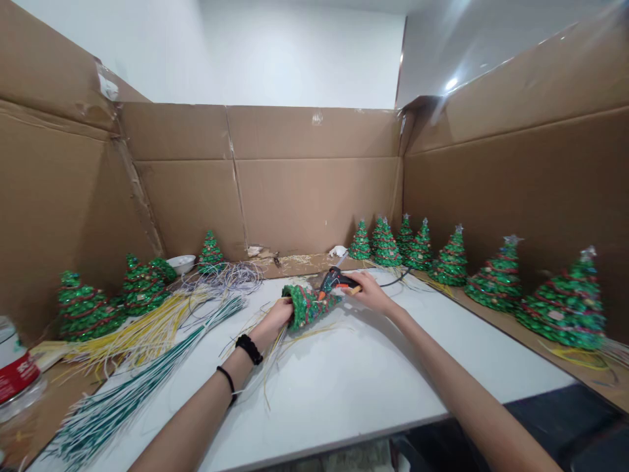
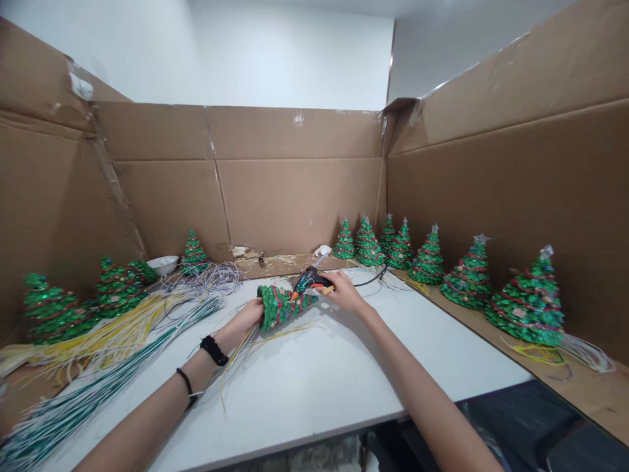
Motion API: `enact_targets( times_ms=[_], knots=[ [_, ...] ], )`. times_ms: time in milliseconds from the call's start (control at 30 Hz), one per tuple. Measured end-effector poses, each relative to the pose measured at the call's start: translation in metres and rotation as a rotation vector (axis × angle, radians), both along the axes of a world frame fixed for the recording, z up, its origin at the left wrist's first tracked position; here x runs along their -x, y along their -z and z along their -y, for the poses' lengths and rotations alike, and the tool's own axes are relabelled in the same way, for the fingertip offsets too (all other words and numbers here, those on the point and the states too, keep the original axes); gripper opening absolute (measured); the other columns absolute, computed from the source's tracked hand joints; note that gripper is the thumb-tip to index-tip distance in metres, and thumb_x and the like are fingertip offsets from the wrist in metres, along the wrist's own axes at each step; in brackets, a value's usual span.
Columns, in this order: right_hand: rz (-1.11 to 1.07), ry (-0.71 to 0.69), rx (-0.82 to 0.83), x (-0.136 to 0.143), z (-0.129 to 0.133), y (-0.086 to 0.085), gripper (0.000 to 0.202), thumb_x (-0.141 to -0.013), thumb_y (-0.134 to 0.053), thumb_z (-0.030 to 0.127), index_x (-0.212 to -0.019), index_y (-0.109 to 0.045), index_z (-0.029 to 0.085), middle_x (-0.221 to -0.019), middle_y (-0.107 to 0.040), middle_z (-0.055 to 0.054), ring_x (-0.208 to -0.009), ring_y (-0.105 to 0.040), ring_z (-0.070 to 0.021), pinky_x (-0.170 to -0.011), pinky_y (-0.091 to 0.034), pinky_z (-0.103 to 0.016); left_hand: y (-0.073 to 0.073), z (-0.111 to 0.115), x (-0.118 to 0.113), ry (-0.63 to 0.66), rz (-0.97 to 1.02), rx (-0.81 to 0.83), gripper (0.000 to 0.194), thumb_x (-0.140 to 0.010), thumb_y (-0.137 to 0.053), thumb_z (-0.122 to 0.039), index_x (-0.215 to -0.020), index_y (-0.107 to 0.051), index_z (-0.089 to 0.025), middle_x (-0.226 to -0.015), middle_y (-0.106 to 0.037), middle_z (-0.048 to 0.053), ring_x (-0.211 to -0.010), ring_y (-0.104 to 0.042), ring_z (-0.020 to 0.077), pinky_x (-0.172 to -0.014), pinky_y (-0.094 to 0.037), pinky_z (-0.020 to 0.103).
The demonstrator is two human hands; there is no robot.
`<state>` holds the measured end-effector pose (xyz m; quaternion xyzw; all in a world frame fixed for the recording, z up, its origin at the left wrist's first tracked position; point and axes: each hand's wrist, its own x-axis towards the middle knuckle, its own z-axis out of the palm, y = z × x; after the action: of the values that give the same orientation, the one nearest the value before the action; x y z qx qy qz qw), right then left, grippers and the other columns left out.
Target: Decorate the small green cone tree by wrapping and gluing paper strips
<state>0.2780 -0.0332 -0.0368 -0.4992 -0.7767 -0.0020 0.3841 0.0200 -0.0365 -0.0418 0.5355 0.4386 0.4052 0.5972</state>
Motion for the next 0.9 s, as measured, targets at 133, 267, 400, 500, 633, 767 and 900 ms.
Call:
enact_targets(
  times_ms=[133, 267, 400, 500, 633, 767, 900],
  knots=[
    [0.007, -0.011, -0.015, -0.0014, -0.0014, 0.0008, 0.035, -0.078, -0.06, 0.036, -0.11, -0.065, 0.021, -0.108, -0.068, -0.007, -0.094, -0.056, -0.0247, -0.085, -0.044, -0.038, -0.001, 0.0008, -0.0007, -0.004, 0.006, 0.009, 0.014, -0.071, -0.06, -0.014, -0.08, -0.07, -0.01, -0.059, -0.068, 0.003, -0.05, -0.056, 0.0138, -0.055, -0.045, 0.025],
    [0.012, -0.01, -0.01, -0.0012, -0.001, 0.0001, 0.034, -0.079, -0.059, 0.036, -0.109, -0.065, 0.02, -0.108, -0.068, -0.007, -0.093, -0.057, -0.025, -0.084, -0.044, -0.039, -0.0016, 0.0008, -0.0011, 0.005, 0.016, -0.006, 0.013, -0.072, -0.061, -0.017, -0.078, -0.07, -0.01, -0.058, -0.068, 0.003, -0.048, -0.056, 0.0136, -0.053, -0.045, 0.025],
    [0.017, -0.023, -0.021, -0.0016, -0.0005, 0.0, 0.034, -0.079, -0.059, 0.034, -0.11, -0.064, 0.021, -0.108, -0.068, -0.007, -0.092, -0.057, -0.0243, -0.083, -0.044, -0.038, -0.0027, 0.0022, -0.0014, 0.003, 0.015, 0.012, 0.016, -0.071, -0.063, -0.018, -0.081, -0.07, -0.009, -0.061, -0.069, 0.004, -0.049, -0.057, 0.0138, -0.053, -0.045, 0.025],
    [0.021, -0.024, -0.015, -0.0022, -0.0014, 0.0007, 0.034, -0.079, -0.058, 0.031, -0.111, -0.064, 0.021, -0.111, -0.067, -0.007, -0.094, -0.058, -0.0244, -0.084, -0.044, -0.038, -0.0012, 0.0021, -0.0013, 0.002, 0.019, 0.012, 0.021, -0.07, -0.065, -0.021, -0.086, -0.07, -0.009, -0.068, -0.071, 0.006, -0.051, -0.058, 0.0146, -0.052, -0.045, 0.025],
    [0.021, -0.024, -0.009, -0.0032, -0.0032, 0.0023, 0.034, -0.079, -0.057, 0.028, -0.112, -0.064, 0.021, -0.111, -0.067, -0.007, -0.094, -0.059, -0.0242, -0.085, -0.044, -0.038, 0.0037, -0.0014, -0.0004, 0.007, 0.037, -0.013, 0.022, -0.069, -0.065, -0.023, -0.086, -0.07, -0.009, -0.067, -0.071, 0.007, -0.05, -0.058, 0.015, -0.05, -0.045, 0.025],
    [0.022, -0.027, -0.005, -0.0045, -0.0045, 0.0037, 0.035, -0.079, -0.056, 0.028, -0.113, -0.063, 0.021, -0.111, -0.067, -0.007, -0.095, -0.058, -0.0247, -0.084, -0.044, -0.038, 0.0051, -0.0033, 0.0002, 0.005, 0.031, -0.018, 0.021, -0.069, -0.065, -0.022, -0.085, -0.07, -0.009, -0.067, -0.071, 0.006, -0.052, -0.059, 0.0152, -0.053, -0.046, 0.026],
    [0.024, -0.028, -0.01, -0.0043, -0.0042, 0.0035, 0.035, -0.08, -0.056, 0.03, -0.113, -0.063, 0.021, -0.111, -0.067, -0.007, -0.096, -0.058, -0.0246, -0.085, -0.043, -0.038, 0.0023, -0.0012, 0.0002, 0.007, 0.029, -0.008, 0.019, -0.069, -0.065, -0.021, -0.084, -0.071, -0.009, -0.066, -0.071, 0.006, -0.054, -0.059, 0.0153, -0.055, -0.047, 0.026]
  ],
)
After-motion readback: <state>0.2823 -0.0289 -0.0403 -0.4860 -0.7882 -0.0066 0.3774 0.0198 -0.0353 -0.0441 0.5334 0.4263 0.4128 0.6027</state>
